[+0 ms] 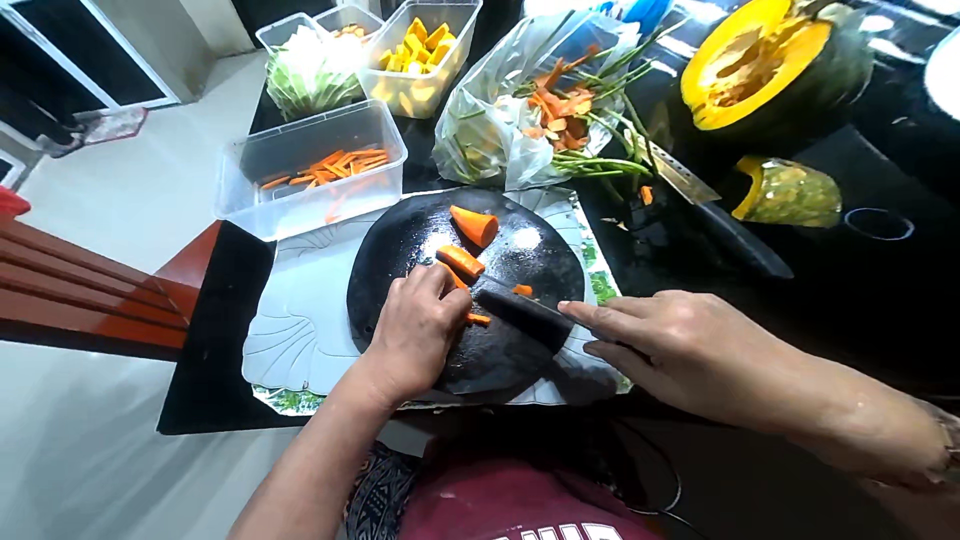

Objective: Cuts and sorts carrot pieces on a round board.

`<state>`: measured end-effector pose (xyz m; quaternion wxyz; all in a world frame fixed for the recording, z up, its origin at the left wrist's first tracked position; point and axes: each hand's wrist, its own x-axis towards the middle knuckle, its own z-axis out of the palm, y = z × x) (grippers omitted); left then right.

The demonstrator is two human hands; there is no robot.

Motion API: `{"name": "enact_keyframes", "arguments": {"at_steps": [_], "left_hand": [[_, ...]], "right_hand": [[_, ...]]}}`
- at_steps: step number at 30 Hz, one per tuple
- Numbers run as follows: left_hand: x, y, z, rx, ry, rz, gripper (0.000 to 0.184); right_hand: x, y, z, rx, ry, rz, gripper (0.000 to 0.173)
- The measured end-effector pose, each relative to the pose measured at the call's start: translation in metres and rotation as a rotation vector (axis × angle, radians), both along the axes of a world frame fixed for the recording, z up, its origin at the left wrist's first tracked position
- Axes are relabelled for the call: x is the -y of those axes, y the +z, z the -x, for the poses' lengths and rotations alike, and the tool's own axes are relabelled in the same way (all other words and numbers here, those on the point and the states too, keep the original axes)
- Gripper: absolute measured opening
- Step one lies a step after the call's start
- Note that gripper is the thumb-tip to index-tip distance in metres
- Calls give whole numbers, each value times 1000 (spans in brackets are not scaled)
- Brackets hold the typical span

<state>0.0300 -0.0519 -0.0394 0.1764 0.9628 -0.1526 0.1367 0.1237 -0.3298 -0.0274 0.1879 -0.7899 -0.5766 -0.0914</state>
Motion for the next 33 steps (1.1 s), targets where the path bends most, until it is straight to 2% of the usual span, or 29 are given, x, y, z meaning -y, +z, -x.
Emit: {"name": "enact_keyframes", "arguments": {"at_steps": [4,11,16,20,23,25,28,31,33], "left_hand": [[5,0,3,19,-40,-128,11],[18,2,13,151,14,-294,14],[12,-3,13,192,59,-228,10],[-3,0,18,110,133,157,19],[-7,17,17,15,143,608,31],[-3,27,11,-56,123,908,27],[2,36,1,-289,98,1348,26],[1,37,-6,-429,78,1531,32],[1,36,-8,-429,73,1456,25]], "right_hand": [[5,-1,-4,56,-14,-24,37],[6,0,-9,137,-5,-16,37],[4,1,-10,187,11,13,36],[4,8,-10,223,27,24,39],[0,13,-8,249,67,38,39],[-6,16,-6,259,102,50,39],[-14,21,-2,269,142,67,39],[-21,24,-1,292,170,79,40],[-25,25,-2,302,183,91,39]]}}
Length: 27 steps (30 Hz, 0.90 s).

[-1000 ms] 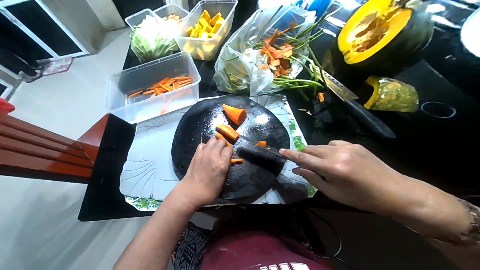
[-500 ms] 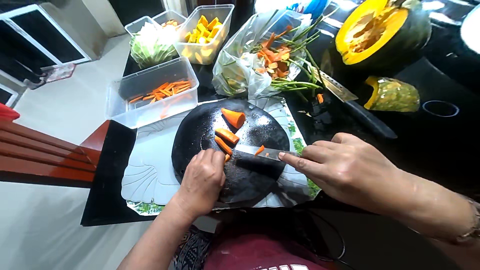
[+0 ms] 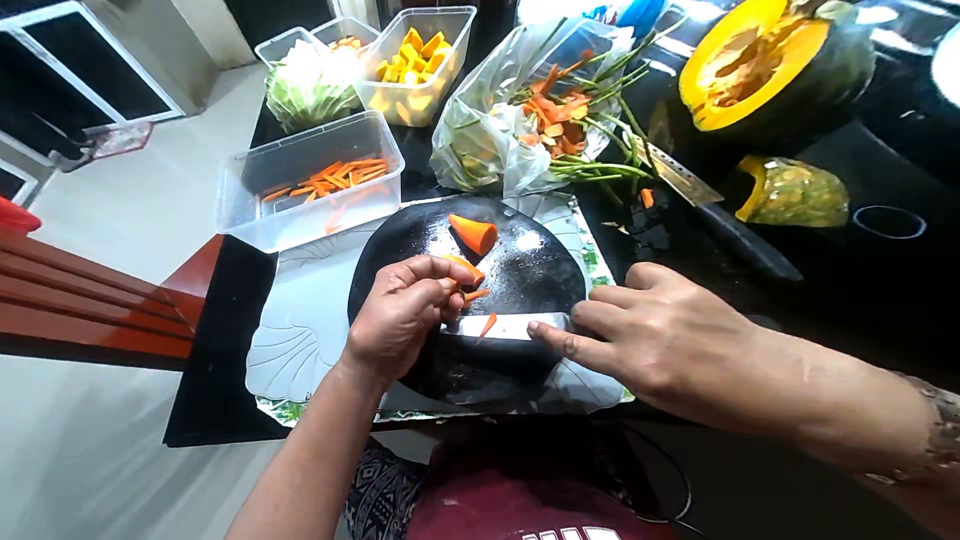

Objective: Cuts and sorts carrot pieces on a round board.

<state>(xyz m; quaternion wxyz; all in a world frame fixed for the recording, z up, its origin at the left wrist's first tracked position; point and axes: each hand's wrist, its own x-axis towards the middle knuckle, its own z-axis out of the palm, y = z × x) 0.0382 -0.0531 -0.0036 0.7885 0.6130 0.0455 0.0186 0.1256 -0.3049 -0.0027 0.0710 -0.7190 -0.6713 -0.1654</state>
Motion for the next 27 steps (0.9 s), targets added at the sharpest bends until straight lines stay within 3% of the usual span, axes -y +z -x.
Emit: {"name": "enact_keyframes", "arguments": {"at_steps": [3,5,7,13,17,19,20,22,23,27], "left_hand": [[2,-3,0,60,2,-417,4],[5,0,1,18,-56,-771,21],[9,2,2,-17,-130,-951,22],[-9,1,-5,41,-99,-959,13],[-44,37,-37,191,211,-1138,17],[-73,60,-67,162,311,-1304,26],[-84,69,-80,72,314,-1353,39],[-83,82,-89,-19,315,-1414,58],[-73,86,-84,4,301,-1439,59],[-12,46,-37,386,7,-1396,19]], "right_hand": [[-4,1,-1,3,11,20,39],[-7,1,-2,7,19,19,39],[-7,2,-3,18,30,12,39],[5,8,-7,-45,15,-35,40],[18,13,-15,-99,-35,-127,38],[22,14,-16,-106,-59,-155,36],[25,13,-16,-115,-73,-166,36],[30,10,-18,-149,-105,-192,35],[33,7,-20,-177,-125,-209,34],[47,-7,-29,-316,-205,-285,34]]}}
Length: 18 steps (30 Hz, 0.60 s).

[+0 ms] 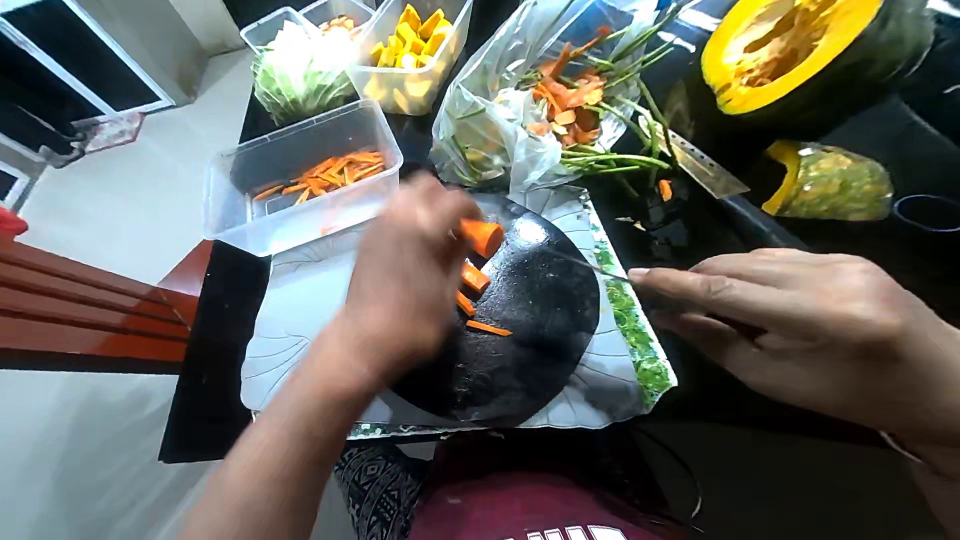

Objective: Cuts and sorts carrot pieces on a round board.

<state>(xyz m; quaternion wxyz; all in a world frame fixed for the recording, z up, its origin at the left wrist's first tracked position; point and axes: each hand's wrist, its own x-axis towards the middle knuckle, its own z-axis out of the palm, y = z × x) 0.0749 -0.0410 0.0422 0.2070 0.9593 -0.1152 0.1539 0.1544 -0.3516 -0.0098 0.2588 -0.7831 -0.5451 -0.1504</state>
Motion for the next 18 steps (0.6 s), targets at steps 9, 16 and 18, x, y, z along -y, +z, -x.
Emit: {"name": "enact_keyframes", "arguments": {"at_steps": [9,16,18], "left_hand": [[38,-59,28,-25,-296,-380,7],[31,-49,32,153,-220,-367,13],[8,-32,18,218,-121,-311,14]], "right_hand": [[-9,-4,3,-171,43,-149,30],[1,-7,-1,-205,20,-227,29],[4,-9,-2,-236,15,-255,29]]}}
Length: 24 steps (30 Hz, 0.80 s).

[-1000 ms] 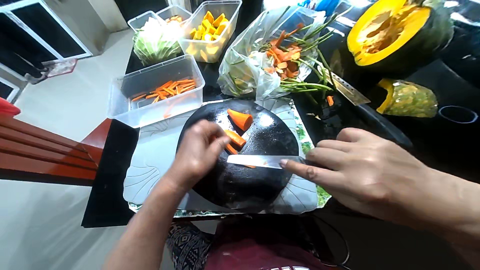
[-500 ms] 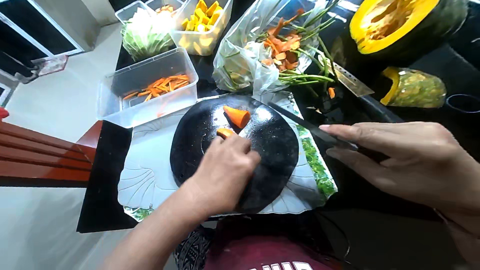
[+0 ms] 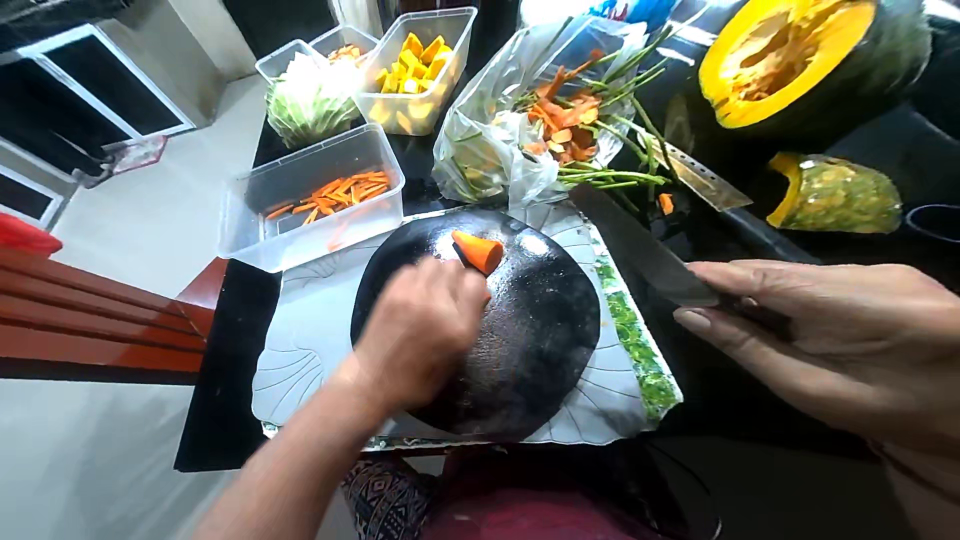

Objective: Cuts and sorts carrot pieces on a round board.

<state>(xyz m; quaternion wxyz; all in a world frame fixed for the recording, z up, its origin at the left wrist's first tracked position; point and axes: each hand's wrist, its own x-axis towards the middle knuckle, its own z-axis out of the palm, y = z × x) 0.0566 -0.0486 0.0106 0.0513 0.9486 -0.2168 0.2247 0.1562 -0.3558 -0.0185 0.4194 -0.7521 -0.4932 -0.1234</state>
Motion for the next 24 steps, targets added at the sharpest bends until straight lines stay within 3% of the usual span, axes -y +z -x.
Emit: {"name": "enact_keyframes", "arguments": {"at_steps": [3,6,8,10,13,18,24], "left_hand": [[-44,36,-34,95,216,-1,16],[-70,56,-52,0,439,77,25],[-66,49,-45,-30,356,165,27],[-51,27,-28,-94,143,260,19],[-37,-10,-6,-258,-48,257,15],[-38,-40,9,-292,-27,308,10],[-28,-59,19,-180,89,492,12]], "right_hand": [[0,0,2,-39,14,-16,29],[-2,-1,5,-92,44,-32,29],[-3,-4,6,-147,68,-45,30],[-7,-6,10,-207,67,-33,30],[-16,-11,16,-261,58,12,32],[-42,-16,30,-235,141,105,34],[-75,-14,54,-69,49,323,41]]}}
